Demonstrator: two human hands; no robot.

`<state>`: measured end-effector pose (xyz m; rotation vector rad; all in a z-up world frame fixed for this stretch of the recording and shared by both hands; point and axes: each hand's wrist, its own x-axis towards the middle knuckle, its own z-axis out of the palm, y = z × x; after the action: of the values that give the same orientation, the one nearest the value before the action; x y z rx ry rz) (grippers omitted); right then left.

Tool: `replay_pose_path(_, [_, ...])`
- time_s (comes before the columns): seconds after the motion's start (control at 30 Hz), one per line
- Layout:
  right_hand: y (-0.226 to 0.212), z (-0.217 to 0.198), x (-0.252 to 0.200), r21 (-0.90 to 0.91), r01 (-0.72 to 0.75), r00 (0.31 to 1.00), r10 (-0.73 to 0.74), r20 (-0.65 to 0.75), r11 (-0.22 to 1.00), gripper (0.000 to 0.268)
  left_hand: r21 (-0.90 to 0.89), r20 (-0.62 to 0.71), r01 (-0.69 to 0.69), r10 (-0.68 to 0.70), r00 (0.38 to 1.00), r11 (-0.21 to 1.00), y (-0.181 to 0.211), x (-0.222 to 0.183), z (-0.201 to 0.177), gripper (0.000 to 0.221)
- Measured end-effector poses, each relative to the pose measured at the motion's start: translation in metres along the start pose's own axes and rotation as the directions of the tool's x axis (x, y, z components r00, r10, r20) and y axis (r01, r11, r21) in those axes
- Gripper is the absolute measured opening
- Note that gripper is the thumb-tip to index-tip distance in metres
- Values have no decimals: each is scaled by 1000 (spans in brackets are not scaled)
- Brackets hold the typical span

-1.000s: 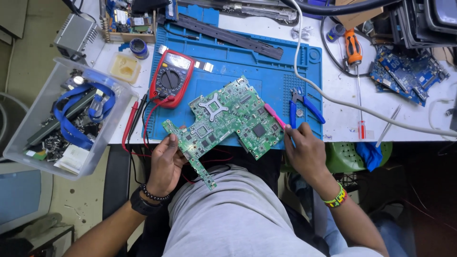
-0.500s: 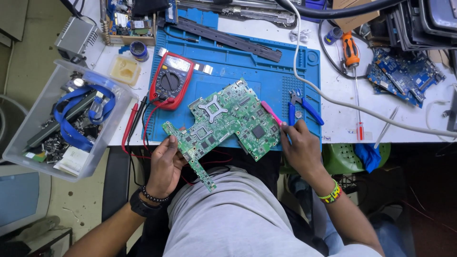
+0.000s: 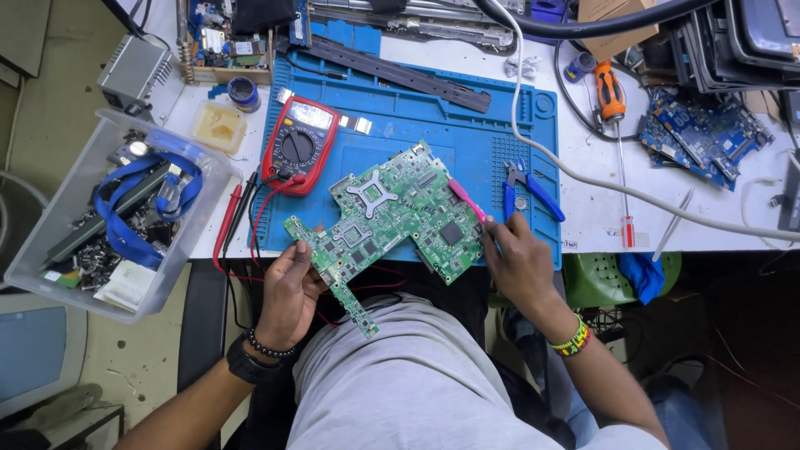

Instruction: Cleaning and inspecting a laptop motherboard using a small brush at an electronics repair station.

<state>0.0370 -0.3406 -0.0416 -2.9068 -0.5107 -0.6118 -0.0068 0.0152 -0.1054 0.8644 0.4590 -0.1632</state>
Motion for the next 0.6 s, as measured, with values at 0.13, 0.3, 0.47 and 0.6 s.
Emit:
replay_pose_path(0.13, [-5, -19, -2, 16, 4, 1000, -4, 24, 1000, 12, 0, 11, -9, 9, 1000, 1000, 44, -26, 46, 23])
replay_pose_path(0.3, [1, -39, -34, -118, 6, 999, -1, 42, 993, 12, -4, -4, -2, 2, 1000, 1000, 32, -20, 35, 23])
replay_pose_path(0.47, [-7, -47, -45, -105, 16, 998, -9, 64, 994, 11, -7, 3, -16, 16, 1000, 1000, 27, -18, 29, 24])
replay_pose_path(0.6, [-5, -33, -39, -69, -15, 999, 18, 41, 997, 14, 20, 13, -14, 14, 1000, 1000, 22, -15, 23, 25])
